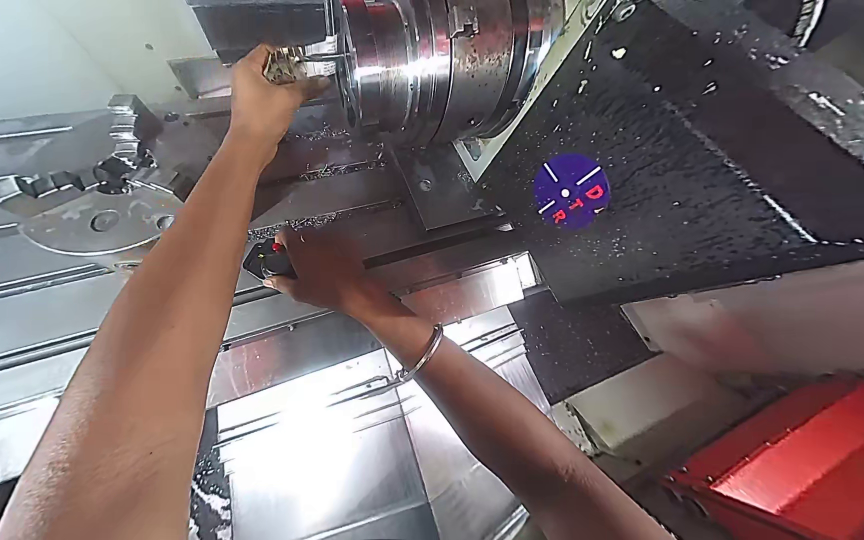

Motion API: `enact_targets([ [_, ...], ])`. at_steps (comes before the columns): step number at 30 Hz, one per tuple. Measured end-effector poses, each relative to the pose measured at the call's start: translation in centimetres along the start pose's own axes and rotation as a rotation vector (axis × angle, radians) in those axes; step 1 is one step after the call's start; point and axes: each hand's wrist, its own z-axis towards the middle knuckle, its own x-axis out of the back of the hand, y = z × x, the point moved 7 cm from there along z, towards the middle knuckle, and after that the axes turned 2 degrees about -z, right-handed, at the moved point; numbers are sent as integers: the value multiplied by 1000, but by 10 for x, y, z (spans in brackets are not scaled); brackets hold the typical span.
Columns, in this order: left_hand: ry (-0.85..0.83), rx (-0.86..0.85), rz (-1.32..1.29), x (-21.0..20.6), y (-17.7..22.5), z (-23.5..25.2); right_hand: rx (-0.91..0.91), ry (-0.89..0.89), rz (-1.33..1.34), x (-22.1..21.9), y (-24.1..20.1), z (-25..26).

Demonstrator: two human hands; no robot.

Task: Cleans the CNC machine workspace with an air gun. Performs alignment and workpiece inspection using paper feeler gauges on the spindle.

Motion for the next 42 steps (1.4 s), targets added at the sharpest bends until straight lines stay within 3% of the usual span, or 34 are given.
enact_targets([
  [8,29,45,-289,-14,-4,4,6,-1,11,-1,2,1],
  [16,-15,116,-312,-20,-1,5,8,0,-18,-1,1,0],
  [42,-16,93,-291,-18,0,5,26,6,-28,-1,0,1],
])
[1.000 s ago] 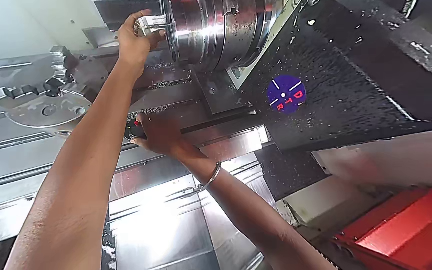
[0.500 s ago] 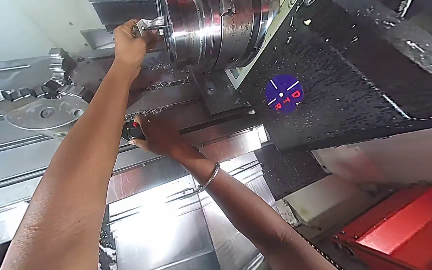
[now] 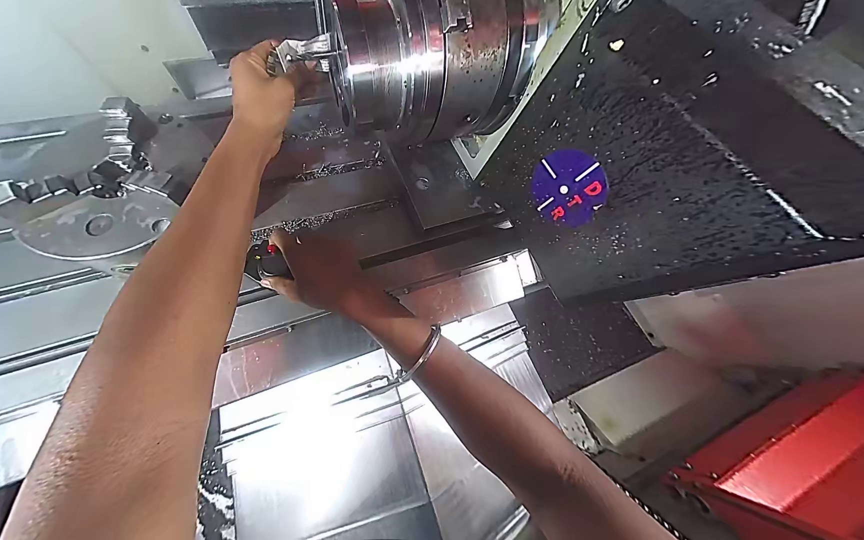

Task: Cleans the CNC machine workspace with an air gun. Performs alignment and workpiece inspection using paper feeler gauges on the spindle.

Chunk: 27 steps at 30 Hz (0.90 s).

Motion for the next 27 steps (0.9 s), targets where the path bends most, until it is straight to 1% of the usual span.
enact_targets([
  [9,14,26,-21,-1,0,-1,1,4,-1,0,1,1],
  [19,4,13,-52,-1,-1,0,11,6,15,-1,2,2],
  [27,7,7,-15,0,0,-1,20,15,17,-1,2,2],
])
